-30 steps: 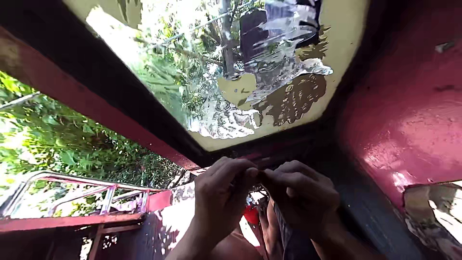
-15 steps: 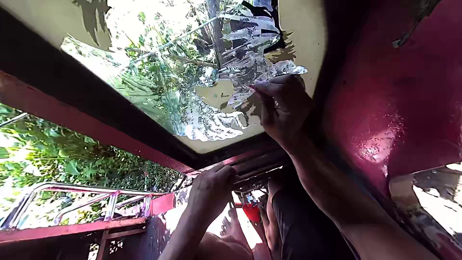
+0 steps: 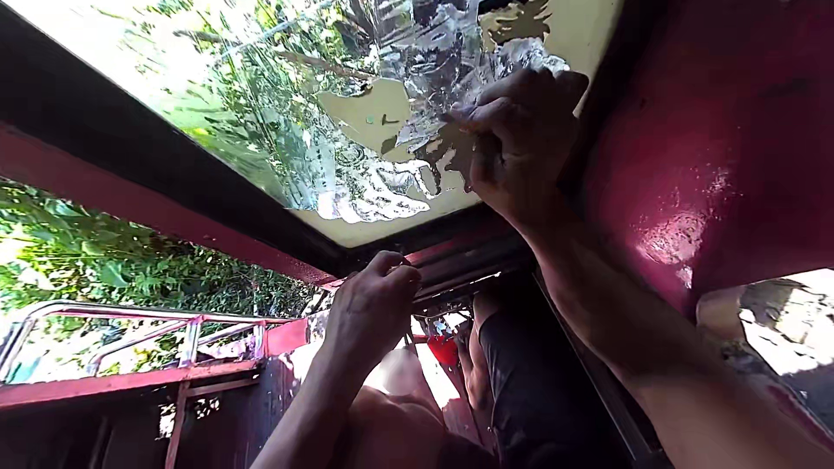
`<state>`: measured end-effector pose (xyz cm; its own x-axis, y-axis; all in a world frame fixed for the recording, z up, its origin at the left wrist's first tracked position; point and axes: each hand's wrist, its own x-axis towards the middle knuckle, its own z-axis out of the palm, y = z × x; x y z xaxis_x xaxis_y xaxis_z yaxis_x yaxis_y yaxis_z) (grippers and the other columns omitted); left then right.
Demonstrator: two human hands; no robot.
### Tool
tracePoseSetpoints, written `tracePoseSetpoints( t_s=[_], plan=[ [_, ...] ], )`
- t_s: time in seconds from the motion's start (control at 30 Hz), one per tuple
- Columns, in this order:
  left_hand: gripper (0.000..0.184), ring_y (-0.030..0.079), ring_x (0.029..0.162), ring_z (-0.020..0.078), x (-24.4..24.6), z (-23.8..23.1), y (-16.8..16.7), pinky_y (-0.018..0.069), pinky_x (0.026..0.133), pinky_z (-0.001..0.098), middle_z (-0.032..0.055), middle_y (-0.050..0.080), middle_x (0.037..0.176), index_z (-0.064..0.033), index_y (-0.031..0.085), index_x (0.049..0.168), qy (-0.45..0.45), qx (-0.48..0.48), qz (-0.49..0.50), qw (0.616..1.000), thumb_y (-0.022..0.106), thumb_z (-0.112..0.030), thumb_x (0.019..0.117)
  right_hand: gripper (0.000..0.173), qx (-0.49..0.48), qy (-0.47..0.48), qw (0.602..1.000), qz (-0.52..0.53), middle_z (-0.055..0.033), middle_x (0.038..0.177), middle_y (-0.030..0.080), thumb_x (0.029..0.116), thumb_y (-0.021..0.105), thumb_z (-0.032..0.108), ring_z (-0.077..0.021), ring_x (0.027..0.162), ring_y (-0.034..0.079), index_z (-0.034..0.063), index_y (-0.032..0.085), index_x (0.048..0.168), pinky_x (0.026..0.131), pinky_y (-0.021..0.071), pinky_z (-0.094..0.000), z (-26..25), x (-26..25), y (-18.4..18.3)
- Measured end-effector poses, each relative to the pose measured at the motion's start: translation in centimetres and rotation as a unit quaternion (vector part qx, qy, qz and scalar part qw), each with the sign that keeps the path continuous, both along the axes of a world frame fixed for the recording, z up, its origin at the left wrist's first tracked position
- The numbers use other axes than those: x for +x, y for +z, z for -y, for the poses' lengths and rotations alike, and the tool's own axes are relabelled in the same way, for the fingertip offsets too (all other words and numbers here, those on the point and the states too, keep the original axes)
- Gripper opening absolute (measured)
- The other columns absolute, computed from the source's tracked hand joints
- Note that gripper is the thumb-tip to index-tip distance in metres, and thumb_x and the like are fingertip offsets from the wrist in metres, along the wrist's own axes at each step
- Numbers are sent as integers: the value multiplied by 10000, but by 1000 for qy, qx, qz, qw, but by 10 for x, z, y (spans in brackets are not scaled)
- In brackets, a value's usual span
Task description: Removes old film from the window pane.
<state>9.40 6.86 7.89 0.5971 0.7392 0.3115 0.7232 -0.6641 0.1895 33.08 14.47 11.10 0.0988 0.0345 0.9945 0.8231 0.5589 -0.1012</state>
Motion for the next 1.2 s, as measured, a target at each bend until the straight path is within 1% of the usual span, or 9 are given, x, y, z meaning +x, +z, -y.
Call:
tracePoseSetpoints(
  t_s=[0.2,0.33,0.37,0.5,0.6,0.73,0.87,1.0,1.2],
  plan=[
    [196,664,707,159,2,-2,4,545,593,377,26,712,974,-150,767,957,1,45,37,998,605,-260,952,198,-42,2,998,42,-88,764,679,907,601,63,-256,786,605,128,772,829,856,347,-477,3,-1,0],
    [199,691,733,221,14,-13,26,573,609,416,102,721,1014,-85,761,1022,-9,84,88,993,629,-222,961,162,-47,78,996,25,-104,800,713,940,645,73,-206,802,642,81,794,877,859,395,-437,6,12,1],
    [206,680,719,229,18,-18,33,556,594,413,122,720,1026,-68,755,1043,-9,99,104,990,629,-211,963,156,-43,87,995,13,-109,813,714,946,648,72,-202,819,642,70,794,891,854,406,-422,6,13,1],
    [267,702,802,257,34,-37,57,563,624,401,172,713,1092,-39,700,1185,-4,155,147,977,614,-188,980,152,-20,49,999,10,-110,797,693,930,642,61,-214,807,627,77,778,864,829,398,-417,0,9,-1],
    [318,689,829,262,46,-49,61,536,628,367,174,702,1032,-46,675,1251,11,198,168,966,606,-174,968,184,-36,37,998,40,-107,784,697,907,619,43,-224,782,619,85,792,859,826,374,-434,4,10,0],
    [354,640,817,249,51,-52,54,495,646,353,168,650,1007,-74,683,1276,28,217,178,959,641,-197,947,169,-31,57,998,15,-103,800,701,938,634,63,-201,798,625,82,795,890,817,402,-406,3,11,-1],
    [357,631,814,247,53,-53,50,484,656,354,166,641,995,-73,685,1272,32,230,187,955,650,-195,938,154,-25,61,998,9,-96,785,705,920,653,71,-198,775,624,95,797,870,829,371,-437,-1,3,-1],
    [354,636,831,250,51,-56,48,487,664,368,159,647,1017,-92,693,1268,34,238,185,953,656,-212,938,163,-20,84,996,10,-106,825,709,957,630,71,-194,845,649,68,788,915,835,433,-396,0,14,-5],
    [355,622,815,244,54,-59,43,471,661,350,152,647,988,-81,704,1250,36,267,188,944,668,-227,928,168,-13,83,996,13,-102,790,713,933,634,72,-192,814,643,65,794,882,845,391,-417,-2,10,-6]
  ],
)
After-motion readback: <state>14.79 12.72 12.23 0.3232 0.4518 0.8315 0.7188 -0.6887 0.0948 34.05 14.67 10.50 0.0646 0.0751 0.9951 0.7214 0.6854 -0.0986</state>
